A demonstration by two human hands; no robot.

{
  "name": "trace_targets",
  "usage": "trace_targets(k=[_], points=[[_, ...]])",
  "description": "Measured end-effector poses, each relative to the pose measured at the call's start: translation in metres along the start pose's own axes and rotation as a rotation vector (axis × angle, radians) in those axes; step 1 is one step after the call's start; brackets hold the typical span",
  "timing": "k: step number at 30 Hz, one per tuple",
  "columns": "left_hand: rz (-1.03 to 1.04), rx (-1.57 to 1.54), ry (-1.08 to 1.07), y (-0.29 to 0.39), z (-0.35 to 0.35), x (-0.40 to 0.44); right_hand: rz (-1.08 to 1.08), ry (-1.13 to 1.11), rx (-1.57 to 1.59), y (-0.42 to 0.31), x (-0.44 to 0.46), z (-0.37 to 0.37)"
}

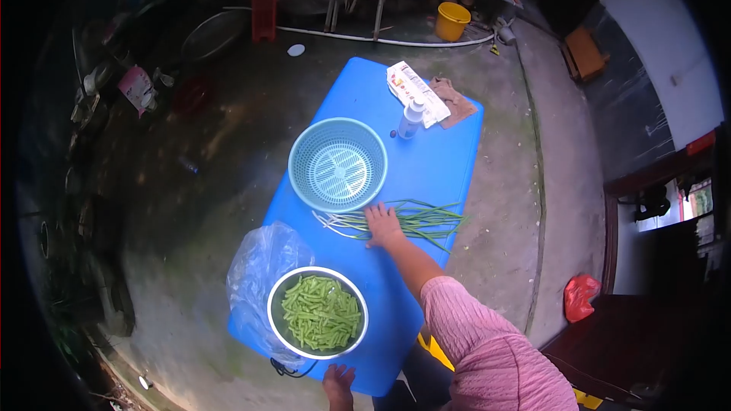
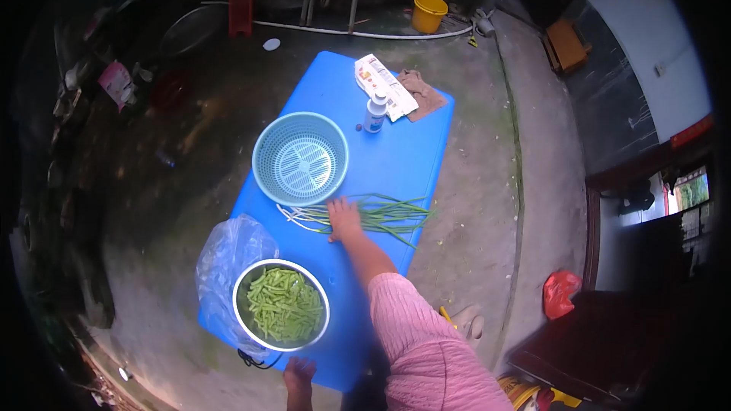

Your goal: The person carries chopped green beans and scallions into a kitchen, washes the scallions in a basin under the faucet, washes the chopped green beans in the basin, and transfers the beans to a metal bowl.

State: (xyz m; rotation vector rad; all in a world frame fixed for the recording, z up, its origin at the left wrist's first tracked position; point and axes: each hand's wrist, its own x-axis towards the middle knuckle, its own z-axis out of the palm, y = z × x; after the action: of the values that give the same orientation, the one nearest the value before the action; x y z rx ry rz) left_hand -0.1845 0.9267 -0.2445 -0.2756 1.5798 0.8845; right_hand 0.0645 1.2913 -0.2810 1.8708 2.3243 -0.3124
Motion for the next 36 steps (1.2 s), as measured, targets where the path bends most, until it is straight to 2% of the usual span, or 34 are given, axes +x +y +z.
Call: trace_targets(k=[1, 4, 7, 10, 11, 14, 16, 17, 19, 21, 23, 25, 26, 29, 31, 36], points=[[-0.011, -0.025, -0.029, -0.002, -0.001, 0.008, 0.016, 0.058, -0.055, 0.004, 0.0, 0.007], [-0.03, -0.162, -0.083, -0.004, -0.005, 0.026, -0.049, -0.078, 0.007, 0.005, -0.008, 0.026], [-0.06, -0.174, -0.194, -0.003, -0.01, 0.045, -0.204, -0.072, -0.022, 0.01, -0.051, 0.04], [-0.117, -0.317, -0.33, -0.002, -0.02, 0.06, -0.004, -0.115, 0.297, 0.017, -0.089, 0.015], [-0.145, -0.385, -0.389, -0.004, -0.026, 0.068, 0.059, -0.008, 0.393, 0.022, -0.1, 0.012], [-0.209, -0.414, -0.305, 0.0, -0.022, 0.073, 0.313, 0.278, 0.737, 0.033, -0.118, -0.004], [-0.213, -0.48, -0.157, 0.015, 0.005, 0.057, 0.565, 0.419, 1.059, 0.037, -0.111, -0.028], [-0.212, -0.511, -0.086, 0.02, 0.016, 0.052, 0.59, 0.559, 1.143, 0.04, -0.1, -0.032], [-0.224, -0.511, -0.022, 0.017, 0.021, 0.055, 0.747, 0.631, 1.46, 0.043, -0.063, -0.044], [-0.264, -0.485, -0.05, 0.011, 0.018, 0.069, 0.724, 0.819, 1.668, 0.052, -0.014, -0.014], [-0.33, -0.435, -0.151, -0.01, -0.015, 0.1, 0.785, 0.801, 1.874, 0.043, 0.024, -0.005], [-0.357, -0.357, -0.128, -0.005, -0.013, 0.097, 0.849, 0.739, 2.02, 0.025, 0.051, -0.01], [-0.368, -0.319, -0.114, 0.0, -0.012, 0.093, 0.891, 0.65, 2.006, 0.016, 0.059, -0.013], [-0.344, -0.315, -0.261, 0.004, -0.013, 0.091, 1.013, 0.421, 1.944, 0.008, 0.071, -0.017], [-0.258, -0.297, -0.168, 0.02, 0.016, 0.07, 1.11, 0.315, 1.89, 0.003, 0.069, -0.028], [-0.169, -0.314, -0.144, 0.012, 0.015, 0.066, 0.985, 0.232, 1.816, 0.021, 0.018, -0.008]])
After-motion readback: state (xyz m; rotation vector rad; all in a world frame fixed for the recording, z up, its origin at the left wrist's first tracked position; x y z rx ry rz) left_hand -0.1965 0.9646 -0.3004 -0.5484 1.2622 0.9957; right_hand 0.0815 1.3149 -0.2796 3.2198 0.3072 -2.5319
